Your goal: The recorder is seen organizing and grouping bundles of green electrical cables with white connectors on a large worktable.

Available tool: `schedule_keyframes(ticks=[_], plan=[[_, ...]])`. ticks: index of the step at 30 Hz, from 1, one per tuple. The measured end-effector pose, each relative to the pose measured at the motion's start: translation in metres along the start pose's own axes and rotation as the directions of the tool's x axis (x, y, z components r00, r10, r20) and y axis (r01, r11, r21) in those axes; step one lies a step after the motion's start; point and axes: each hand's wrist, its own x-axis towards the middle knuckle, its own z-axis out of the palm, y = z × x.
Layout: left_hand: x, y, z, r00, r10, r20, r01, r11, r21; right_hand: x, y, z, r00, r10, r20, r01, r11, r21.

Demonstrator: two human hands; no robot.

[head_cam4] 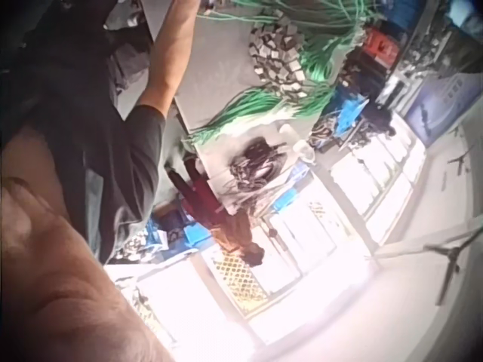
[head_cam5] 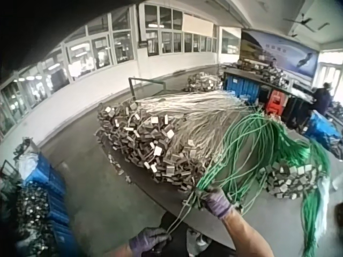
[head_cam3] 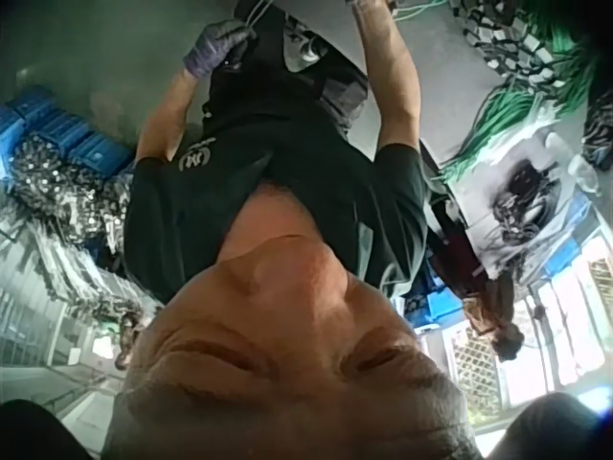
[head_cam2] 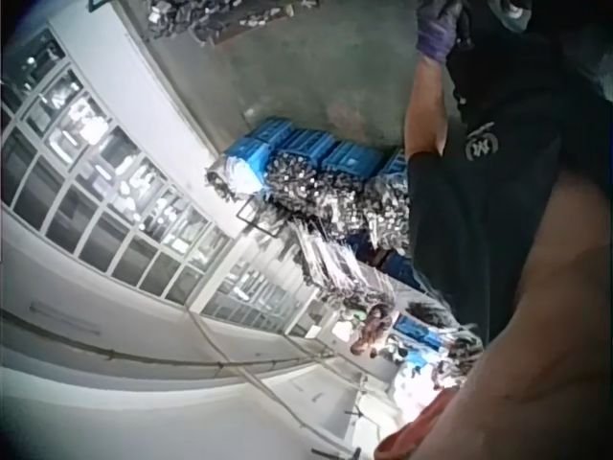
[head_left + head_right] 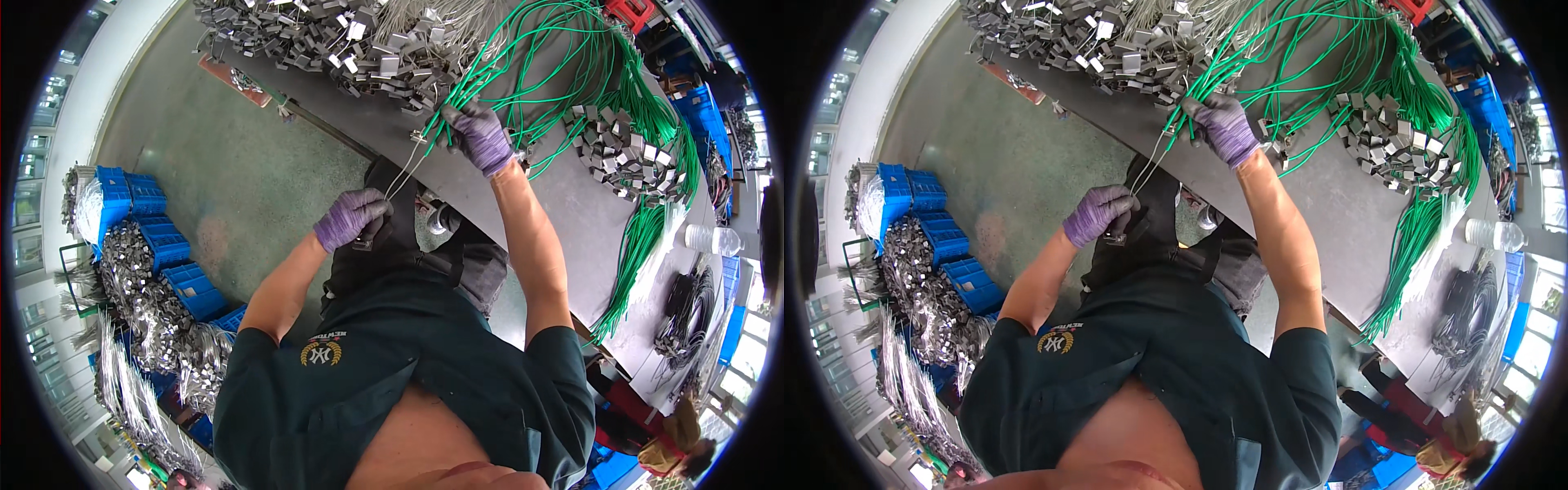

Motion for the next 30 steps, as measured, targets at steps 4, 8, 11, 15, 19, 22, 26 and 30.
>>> schedule_keyframes(ticks=[4,8,11,15,19,22,26,30], plan=[[0.002,0.003,-0.001,0.998,-0.056,0.007,0.056,0.995,-0.076,-0.009,0.011,0.006,0.998,-0.002,0.059,0.014,0.979,-0.205],[0.009,0.019,-0.008,0.99,-0.136,0.049,0.143,0.968,-0.204,-0.033,0.005,0.04,0.997,0.035,0.072,-0.006,0.93,-0.367],[0.008,0.013,-0.005,0.997,-0.062,0.046,0.073,0.95,-0.305,-0.021,0.019,0.021,1.0,0.006,-0.02,-0.013,0.926,-0.377],[0.007,-0.014,-0.006,0.999,0.043,0.025,-0.032,0.944,-0.328,-0.019,0.001,0.019,0.997,-0.014,-0.073,-0.007,0.961,-0.278],[0.007,-0.019,-0.002,1.0,-0.02,-0.01,0.016,0.944,-0.329,-0.019,0.025,0.014,0.998,0.012,-0.055,-0.03,0.936,-0.351],[0.007,-0.013,-0.006,0.985,-0.156,0.072,0.169,0.954,-0.249,-0.033,0.022,0.034,0.994,0.11,-0.025,-0.112,0.938,-0.327],[0.007,-0.004,-0.014,0.946,-0.263,0.188,0.296,0.939,-0.176,-0.033,0.026,0.031,0.995,0.102,-0.011,-0.097,0.899,-0.427],[-0.001,-0.016,-0.008,0.983,-0.072,0.17,0.146,0.867,-0.477,-0.029,0.032,0.017,0.99,0.08,-0.112,-0.113,0.938,-0.327]])
